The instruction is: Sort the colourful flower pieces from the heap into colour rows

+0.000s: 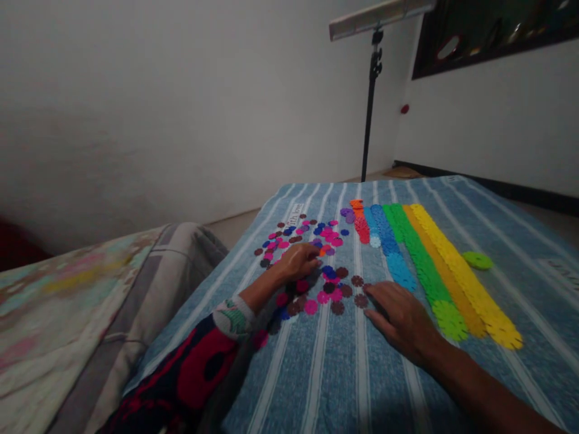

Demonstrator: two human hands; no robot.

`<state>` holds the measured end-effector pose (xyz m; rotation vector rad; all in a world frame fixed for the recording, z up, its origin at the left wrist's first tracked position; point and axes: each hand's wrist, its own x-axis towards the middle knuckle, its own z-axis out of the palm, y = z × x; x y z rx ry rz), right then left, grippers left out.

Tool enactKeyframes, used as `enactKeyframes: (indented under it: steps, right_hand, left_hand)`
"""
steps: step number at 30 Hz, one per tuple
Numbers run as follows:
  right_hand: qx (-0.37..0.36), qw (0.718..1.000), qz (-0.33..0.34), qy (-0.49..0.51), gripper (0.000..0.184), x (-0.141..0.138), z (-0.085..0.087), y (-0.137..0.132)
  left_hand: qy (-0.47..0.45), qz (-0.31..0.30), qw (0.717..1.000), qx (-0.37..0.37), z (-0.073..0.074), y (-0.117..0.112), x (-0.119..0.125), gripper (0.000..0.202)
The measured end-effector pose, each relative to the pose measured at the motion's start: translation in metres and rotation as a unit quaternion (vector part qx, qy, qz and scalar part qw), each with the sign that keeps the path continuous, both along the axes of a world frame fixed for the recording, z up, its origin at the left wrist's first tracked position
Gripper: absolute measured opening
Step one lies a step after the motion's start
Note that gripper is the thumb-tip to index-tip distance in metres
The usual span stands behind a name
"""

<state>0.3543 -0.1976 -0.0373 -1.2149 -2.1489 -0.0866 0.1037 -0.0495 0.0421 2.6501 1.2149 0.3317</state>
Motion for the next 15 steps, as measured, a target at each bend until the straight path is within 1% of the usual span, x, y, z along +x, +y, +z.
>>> enactKeyframes:
  steps: [4,5,7,10,13,15]
  right_hand:
    - [0.017,1.000,-0.020,-0.007,0.042,-0.005,-0.015,0.000]
    - [0.016,1.000,-0.024,-0.008,0.047,-0.006,-0.018,0.001]
    - [0.001,1.000,-0.027,-0.011,0.054,-0.009,-0.022,0.003]
    - [-0.014,0.999,-0.037,-0.012,0.060,-0.016,-0.026,0.006]
    - [-0.021,0.998,-0.057,-0.013,0.067,-0.024,-0.029,0.011]
    - [-0.033,0.997,-0.068,-0.018,0.071,-0.030,-0.031,0.014]
  left_hand:
    - [-0.041,0.017,0.999,-0.010,0.000,-0.039,-0.057,0.022]
    - [-0.050,0.021,0.999,-0.006,-0.001,-0.048,-0.067,0.025]
    - [-0.060,0.009,0.998,-0.003,-0.004,-0.064,-0.084,0.032]
    - [-0.056,-0.032,0.998,-0.001,-0.010,-0.082,-0.095,0.052]
    - [-0.044,-0.069,0.997,0.007,-0.017,-0.093,-0.095,0.075]
    - [-0.041,-0.085,0.995,0.019,-0.022,-0.099,-0.095,0.083]
